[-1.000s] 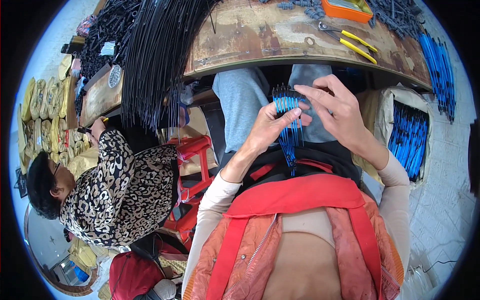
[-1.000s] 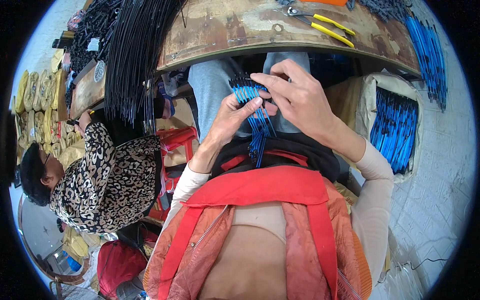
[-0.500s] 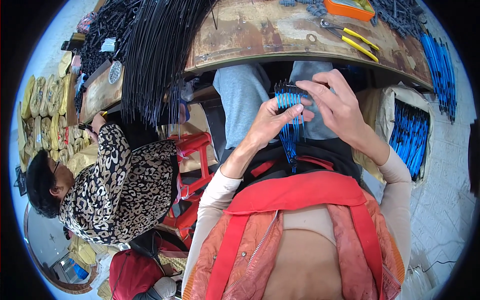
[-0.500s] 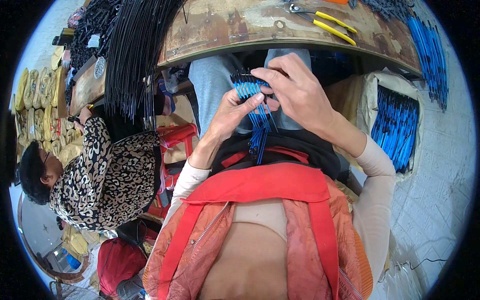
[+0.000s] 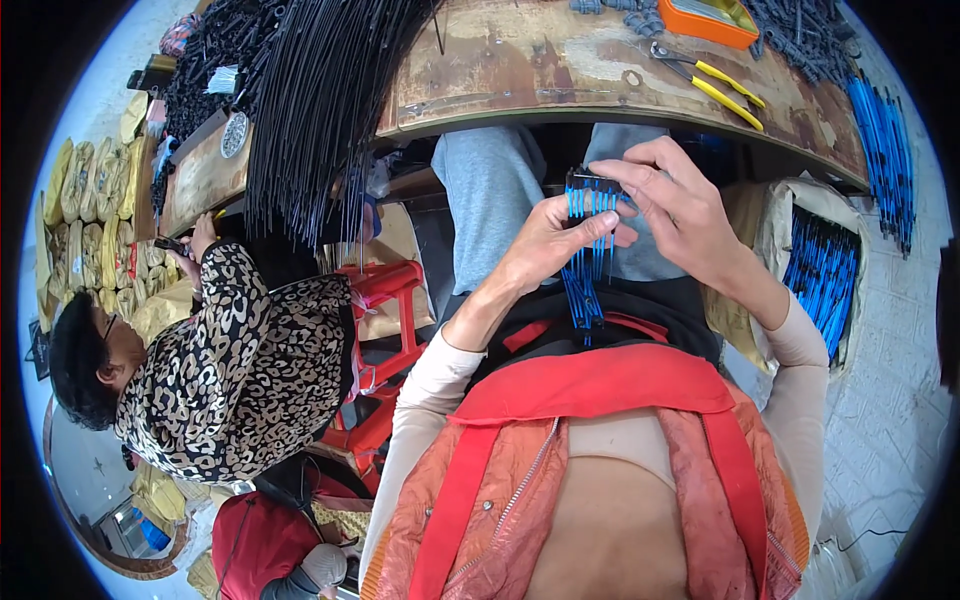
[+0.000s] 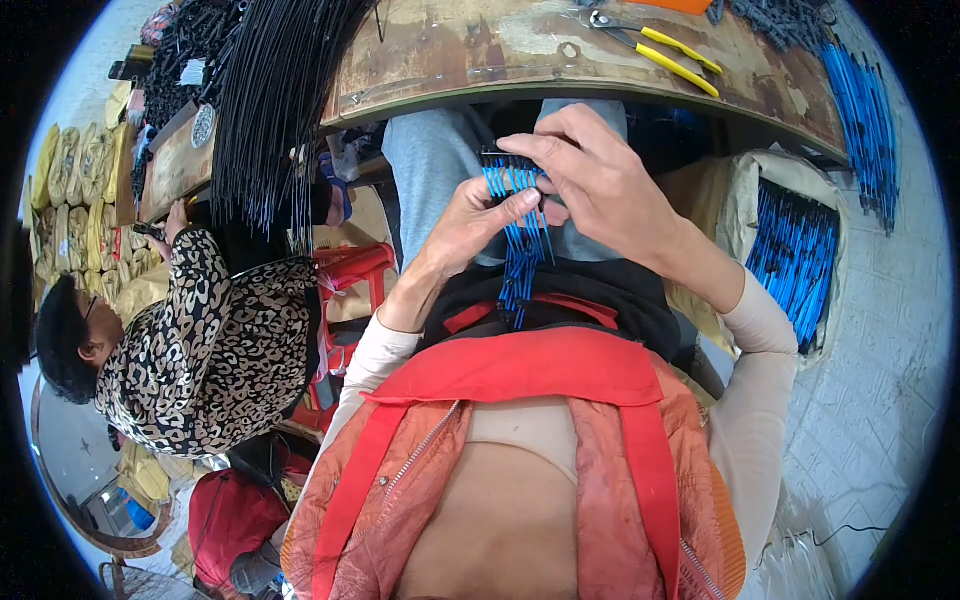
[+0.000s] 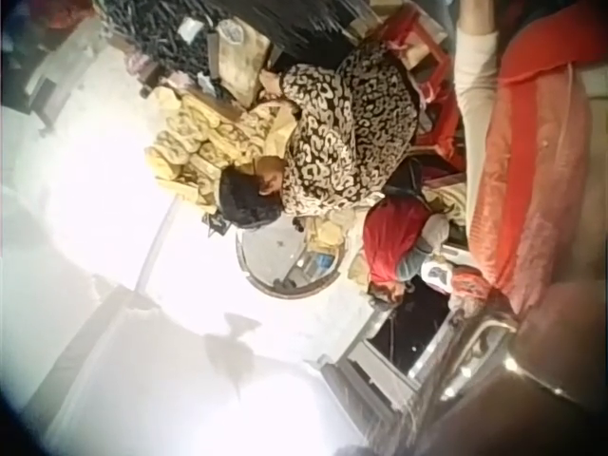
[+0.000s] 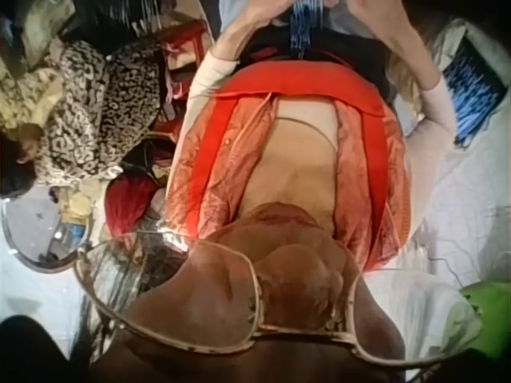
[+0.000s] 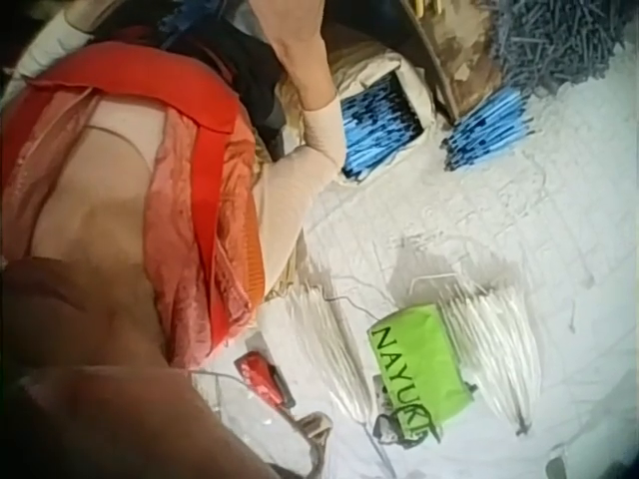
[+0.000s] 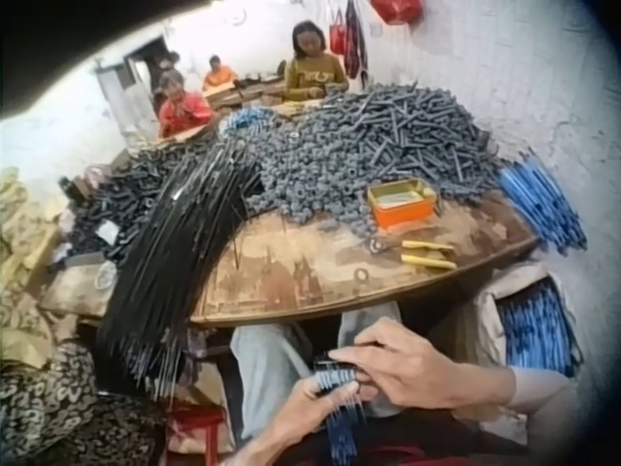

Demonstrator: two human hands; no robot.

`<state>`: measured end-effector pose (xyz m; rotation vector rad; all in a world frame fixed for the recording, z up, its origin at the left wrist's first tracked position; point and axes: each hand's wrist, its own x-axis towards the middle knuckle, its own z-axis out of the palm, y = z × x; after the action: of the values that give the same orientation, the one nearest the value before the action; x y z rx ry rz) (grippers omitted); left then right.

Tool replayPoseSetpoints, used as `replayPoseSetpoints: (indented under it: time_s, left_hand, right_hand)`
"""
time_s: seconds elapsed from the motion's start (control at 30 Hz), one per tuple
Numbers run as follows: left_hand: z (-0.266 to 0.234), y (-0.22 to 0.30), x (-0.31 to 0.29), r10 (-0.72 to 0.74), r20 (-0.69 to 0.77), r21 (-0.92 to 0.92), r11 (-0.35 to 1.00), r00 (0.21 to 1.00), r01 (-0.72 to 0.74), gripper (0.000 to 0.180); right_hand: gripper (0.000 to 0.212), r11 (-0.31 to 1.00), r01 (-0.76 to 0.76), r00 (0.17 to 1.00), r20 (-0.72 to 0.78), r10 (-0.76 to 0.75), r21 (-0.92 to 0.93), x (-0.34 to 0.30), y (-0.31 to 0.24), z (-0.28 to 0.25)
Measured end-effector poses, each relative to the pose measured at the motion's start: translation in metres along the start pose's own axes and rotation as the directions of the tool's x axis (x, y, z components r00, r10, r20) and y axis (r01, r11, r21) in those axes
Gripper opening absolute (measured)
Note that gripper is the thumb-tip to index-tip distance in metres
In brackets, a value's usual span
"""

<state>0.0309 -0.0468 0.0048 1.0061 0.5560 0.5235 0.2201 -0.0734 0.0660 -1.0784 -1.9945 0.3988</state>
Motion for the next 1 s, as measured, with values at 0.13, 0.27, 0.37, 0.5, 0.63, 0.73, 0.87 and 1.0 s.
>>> replayPoseSetpoints:
  time_s: [0.13, 0.27, 0.37, 0.5, 0.63, 0.73, 0.87, 1.0]
  left_hand:
    - [0.001, 0.002, 0.0, 0.002, -0.008, -0.007, 1.0, 1.0, -0.002, 0.028]
    - [0.001, 0.001, 0.002, 0.008, 0.003, -0.011, 1.0, 1.0, -0.008, 0.028]
    - [-0.001, -0.004, 0.002, -0.013, 0.007, -0.008, 1.0, 1.0, 0.013, 0.028]
    - [-0.002, -0.014, -0.001, 0.004, 0.0, -0.01, 1.0, 1.0, -0.004, 0.029]
    - [-0.001, -0.012, -0.003, 0.006, -0.017, 0.029, 1.0, 1.0, -0.006, 0.029]
    - [0.001, -0.002, -0.002, 0.009, -0.009, 0.03, 1.0, 1.0, -0.008, 0.029]
    - [0.001, 0.001, 0.0, 0.033, 0.021, 0.019, 0.999, 0.999, -0.033, 0.029]
    - [0.0, -0.001, -0.001, 0.031, 0.035, 0.003, 1.0, 0.999, -0.031, 0.028]
  right_hand:
    - [0.042, 0.987, 0.081, 0.996, 0.047, -0.076, -0.138, 0.003, -0.002, -0.006]
    - [0.047, 0.993, 0.039, 0.997, 0.074, -0.03, -0.113, 0.0, -0.003, -0.008]
    - [0.053, 0.997, -0.013, 0.996, 0.082, 0.019, -0.074, -0.006, -0.003, -0.007]
    - [0.055, 0.988, -0.009, 0.998, 0.067, 0.02, -0.155, -0.016, -0.002, 0.002]
    - [0.06, 0.979, 0.034, 0.999, 0.048, -0.025, -0.201, -0.015, -0.007, 0.005]
    - [0.054, 0.957, 0.114, 0.993, 0.036, -0.108, -0.266, -0.005, -0.008, -0.002]
    - [0.054, 0.924, 0.197, 0.98, 0.051, -0.191, -0.329, -0.001, -0.005, -0.003]
    - [0.053, 0.985, 0.1, 0.995, 0.025, -0.098, -0.139, -0.003, -0.005, 0.0]
